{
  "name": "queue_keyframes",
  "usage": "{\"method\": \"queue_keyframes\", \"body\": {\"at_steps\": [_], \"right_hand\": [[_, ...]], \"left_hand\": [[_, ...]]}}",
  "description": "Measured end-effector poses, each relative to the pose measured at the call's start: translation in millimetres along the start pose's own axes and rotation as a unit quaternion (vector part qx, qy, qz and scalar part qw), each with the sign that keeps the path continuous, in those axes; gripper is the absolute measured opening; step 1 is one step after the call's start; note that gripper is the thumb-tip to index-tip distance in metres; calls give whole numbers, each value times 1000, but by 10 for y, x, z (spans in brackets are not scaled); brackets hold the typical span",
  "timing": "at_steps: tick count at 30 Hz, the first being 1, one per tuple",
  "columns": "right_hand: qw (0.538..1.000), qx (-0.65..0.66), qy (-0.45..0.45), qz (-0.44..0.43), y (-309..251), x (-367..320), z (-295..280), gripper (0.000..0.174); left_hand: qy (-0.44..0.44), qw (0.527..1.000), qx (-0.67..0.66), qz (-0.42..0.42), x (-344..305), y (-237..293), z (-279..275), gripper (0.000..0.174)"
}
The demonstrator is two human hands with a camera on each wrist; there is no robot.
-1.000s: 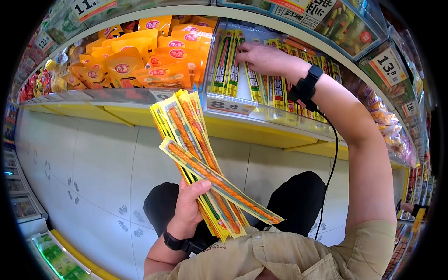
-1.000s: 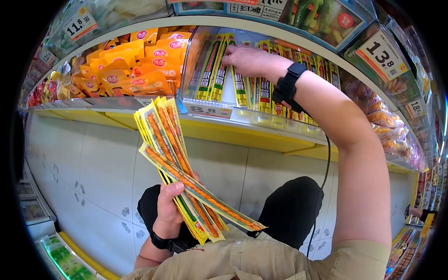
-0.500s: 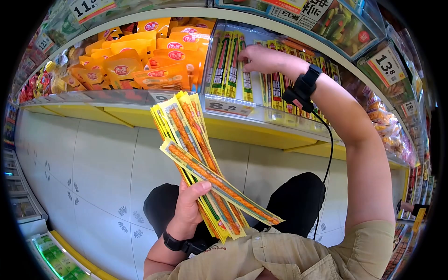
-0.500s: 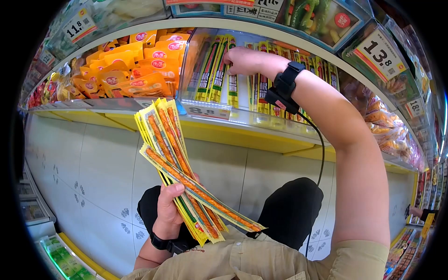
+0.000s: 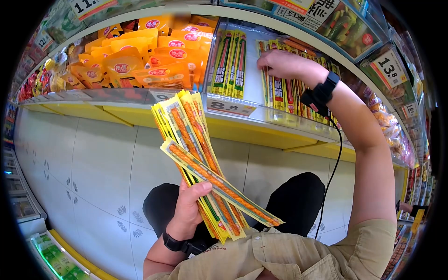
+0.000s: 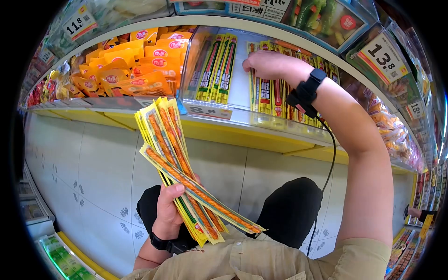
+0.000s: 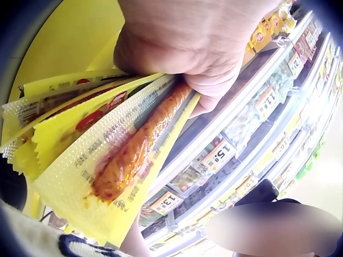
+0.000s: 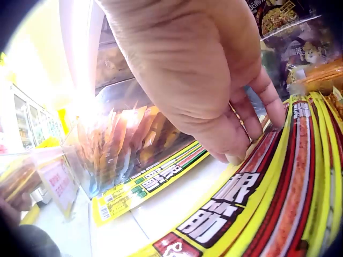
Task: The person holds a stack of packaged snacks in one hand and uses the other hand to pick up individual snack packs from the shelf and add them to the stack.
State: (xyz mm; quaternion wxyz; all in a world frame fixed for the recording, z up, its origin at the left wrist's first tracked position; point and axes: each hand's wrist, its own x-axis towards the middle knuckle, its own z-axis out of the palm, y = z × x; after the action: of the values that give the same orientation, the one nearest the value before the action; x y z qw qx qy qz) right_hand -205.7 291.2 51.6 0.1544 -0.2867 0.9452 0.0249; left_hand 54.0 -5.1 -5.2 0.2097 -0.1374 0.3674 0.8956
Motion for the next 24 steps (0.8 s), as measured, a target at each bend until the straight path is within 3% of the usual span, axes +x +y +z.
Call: {"method": "queue_keyframes", "body": {"at_steps": [5,11,20,23,24], "right_hand": [[999,-11,30,-10,-39,-88,-8,21],[996,-86,10,14,-234,-79,-40,27],[992,-2,6,126,91,70,51,22],[936,278,17,214,90,-24,-100,20],[917,345,35,198,135,-50,-87,19]], "left_hand": [[1,1000,-2,-3,0,1,16,47],[2,1000,3,0,-8,4,11,47],[6,1000,1,0,-20,21,22,48],[1,1000,-2,-1,-32,25,1,48],[-2,1000,-2,-4,-30,28,-12,48]]}}
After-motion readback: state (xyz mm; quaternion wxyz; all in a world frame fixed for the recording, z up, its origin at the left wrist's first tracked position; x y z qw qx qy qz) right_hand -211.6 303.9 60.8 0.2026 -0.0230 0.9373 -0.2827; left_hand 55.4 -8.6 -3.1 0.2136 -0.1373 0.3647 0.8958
